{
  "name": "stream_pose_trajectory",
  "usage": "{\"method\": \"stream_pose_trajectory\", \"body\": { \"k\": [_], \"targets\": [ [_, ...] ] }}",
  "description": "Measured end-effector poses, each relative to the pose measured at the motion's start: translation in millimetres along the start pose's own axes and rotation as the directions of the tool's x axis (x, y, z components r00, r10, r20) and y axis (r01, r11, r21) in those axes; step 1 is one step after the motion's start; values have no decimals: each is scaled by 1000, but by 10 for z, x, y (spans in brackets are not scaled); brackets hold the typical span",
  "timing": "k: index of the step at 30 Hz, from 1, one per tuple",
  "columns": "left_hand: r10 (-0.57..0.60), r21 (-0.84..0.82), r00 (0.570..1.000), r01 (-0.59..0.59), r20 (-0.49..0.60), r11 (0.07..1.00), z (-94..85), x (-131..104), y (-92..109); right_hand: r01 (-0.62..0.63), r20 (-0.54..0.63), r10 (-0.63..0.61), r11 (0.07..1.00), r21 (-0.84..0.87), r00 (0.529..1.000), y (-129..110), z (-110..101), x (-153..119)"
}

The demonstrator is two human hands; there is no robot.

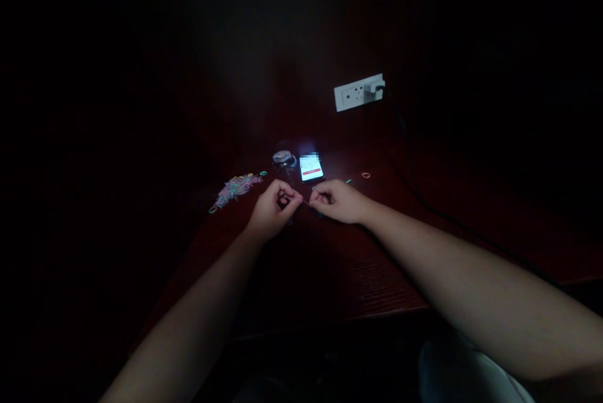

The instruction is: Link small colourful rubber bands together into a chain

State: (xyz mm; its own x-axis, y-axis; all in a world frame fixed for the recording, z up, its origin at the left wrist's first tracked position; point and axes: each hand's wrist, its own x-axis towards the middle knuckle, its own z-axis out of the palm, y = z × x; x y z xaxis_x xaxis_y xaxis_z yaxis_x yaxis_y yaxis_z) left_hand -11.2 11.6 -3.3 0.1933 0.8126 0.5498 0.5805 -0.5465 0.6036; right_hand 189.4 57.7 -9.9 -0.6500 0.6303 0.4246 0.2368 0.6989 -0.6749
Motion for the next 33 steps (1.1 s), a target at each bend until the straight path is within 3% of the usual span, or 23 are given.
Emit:
{"method": "stream_pose_trajectory", "body": {
  "k": [18, 33],
  "targets": [
    [41, 27, 999, -41, 11, 999, -11, -4, 36, -8, -1, 8, 999, -45, 1000, -42, 18, -1],
    [16, -93, 997, -8, 78, 996, 48, -22, -3, 6, 0, -6, 998, -56, 1000, -46, 19, 0]
  ]
}}
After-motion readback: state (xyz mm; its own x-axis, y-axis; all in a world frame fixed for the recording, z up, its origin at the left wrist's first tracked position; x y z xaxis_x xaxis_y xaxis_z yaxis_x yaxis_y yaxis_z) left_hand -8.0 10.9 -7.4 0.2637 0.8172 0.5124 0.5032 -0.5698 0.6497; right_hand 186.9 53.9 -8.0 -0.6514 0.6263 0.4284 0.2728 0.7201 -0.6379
